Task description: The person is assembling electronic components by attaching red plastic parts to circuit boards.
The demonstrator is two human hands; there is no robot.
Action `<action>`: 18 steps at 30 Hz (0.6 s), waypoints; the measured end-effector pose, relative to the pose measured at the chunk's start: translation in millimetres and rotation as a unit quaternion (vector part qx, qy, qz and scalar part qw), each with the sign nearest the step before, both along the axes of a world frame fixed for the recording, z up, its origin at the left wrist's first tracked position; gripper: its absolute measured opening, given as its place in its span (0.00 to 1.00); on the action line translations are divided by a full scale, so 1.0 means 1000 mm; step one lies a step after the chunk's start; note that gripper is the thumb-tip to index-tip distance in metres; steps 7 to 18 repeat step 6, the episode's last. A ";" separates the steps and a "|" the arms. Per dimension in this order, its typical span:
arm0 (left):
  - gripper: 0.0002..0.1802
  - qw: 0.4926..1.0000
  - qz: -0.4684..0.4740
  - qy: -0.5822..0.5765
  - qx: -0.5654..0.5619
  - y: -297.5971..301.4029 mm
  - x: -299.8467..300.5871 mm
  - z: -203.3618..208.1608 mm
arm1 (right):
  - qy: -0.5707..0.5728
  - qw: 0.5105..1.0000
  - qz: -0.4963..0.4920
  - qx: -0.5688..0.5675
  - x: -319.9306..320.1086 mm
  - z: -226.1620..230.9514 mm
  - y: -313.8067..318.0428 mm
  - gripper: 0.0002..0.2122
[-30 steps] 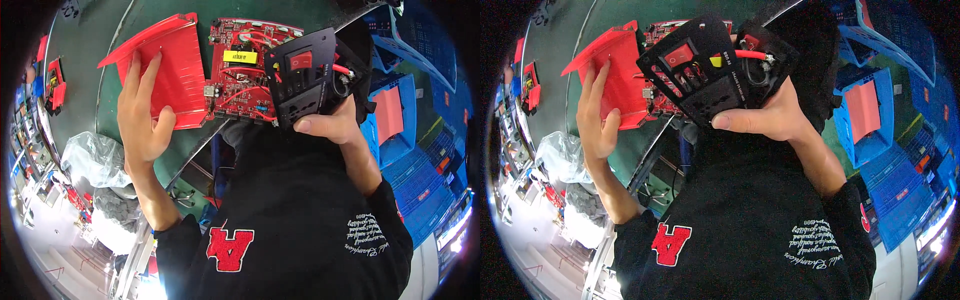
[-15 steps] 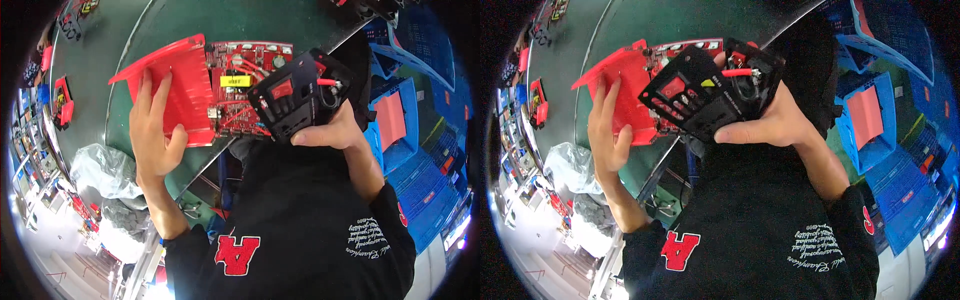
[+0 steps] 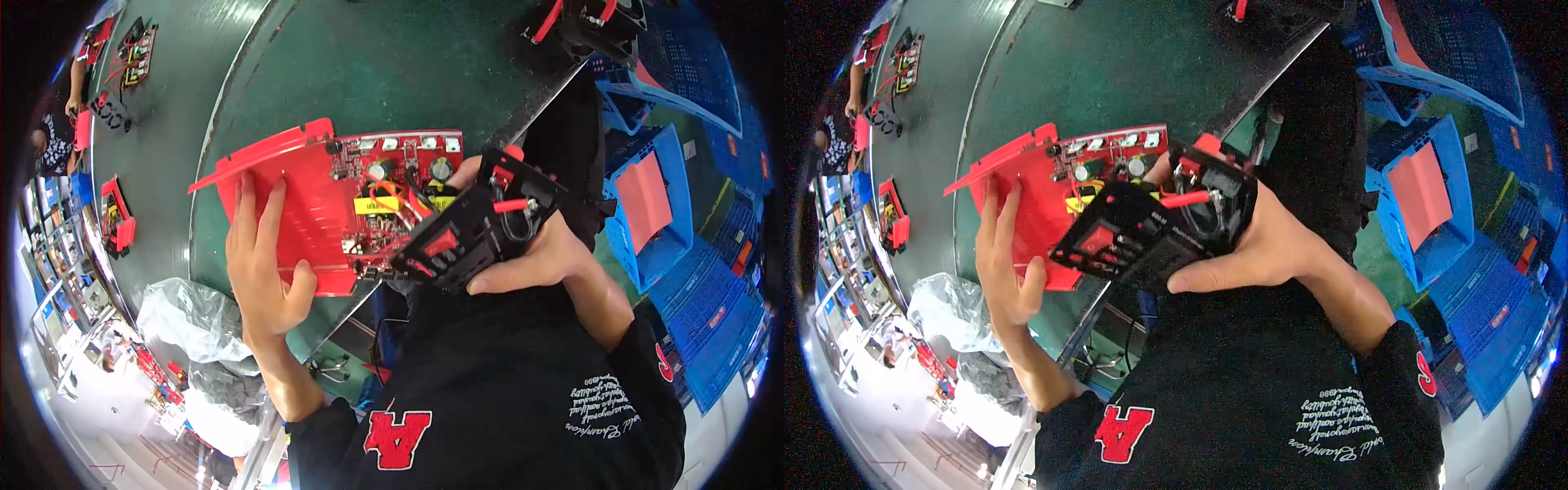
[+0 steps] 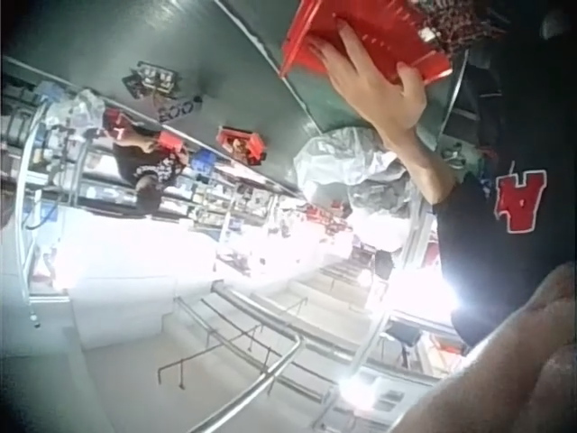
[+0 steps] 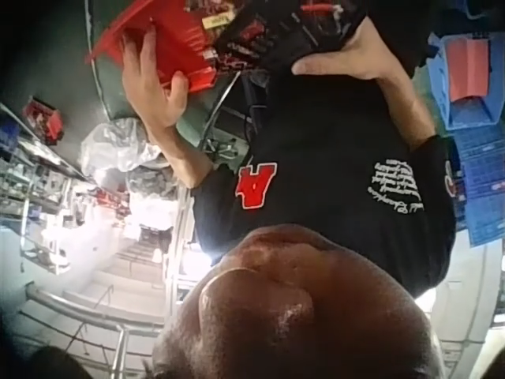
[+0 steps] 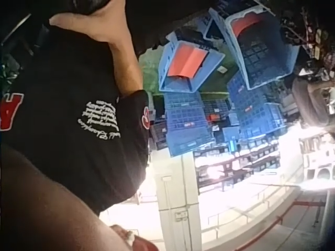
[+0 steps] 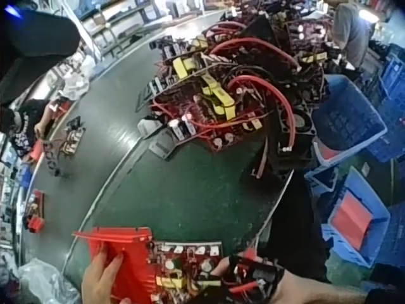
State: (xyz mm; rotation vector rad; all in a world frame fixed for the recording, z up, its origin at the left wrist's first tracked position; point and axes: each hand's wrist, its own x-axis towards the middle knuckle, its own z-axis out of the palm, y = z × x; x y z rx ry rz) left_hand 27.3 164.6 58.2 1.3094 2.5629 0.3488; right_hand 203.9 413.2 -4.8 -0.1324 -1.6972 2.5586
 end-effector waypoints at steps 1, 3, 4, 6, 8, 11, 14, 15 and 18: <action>0.45 1.000 -0.002 0.001 0.000 0.001 0.000 -0.001 | -0.002 1.000 0.000 0.012 0.001 -0.001 0.001 0.40; 0.45 1.000 0.002 -0.006 0.002 0.002 0.000 -0.001 | -0.047 0.998 0.024 -0.020 0.007 -0.003 0.001 0.41; 0.45 1.000 0.002 -0.006 0.000 0.003 0.000 0.000 | -0.047 0.998 0.024 -0.022 0.008 -0.004 0.003 0.41; 0.46 1.000 0.005 -0.009 0.000 0.006 0.000 0.000 | -0.008 1.000 0.019 0.012 0.007 -0.007 0.005 0.36; 0.46 1.000 0.005 -0.009 0.000 0.006 0.000 0.000 | -0.008 1.000 0.019 0.012 0.007 -0.007 0.005 0.36; 0.46 1.000 0.005 -0.009 0.000 0.006 0.000 0.000 | -0.008 1.000 0.019 0.012 0.007 -0.007 0.005 0.36; 0.46 1.000 0.005 -0.009 0.000 0.006 0.000 0.000 | -0.008 1.000 0.019 0.012 0.007 -0.007 0.005 0.36; 0.46 1.000 0.005 -0.009 0.000 0.006 0.000 0.000 | -0.008 1.000 0.019 0.012 0.007 -0.007 0.005 0.36; 0.46 1.000 0.005 -0.009 0.000 0.006 0.000 0.000 | -0.008 1.000 0.019 0.012 0.007 -0.007 0.005 0.36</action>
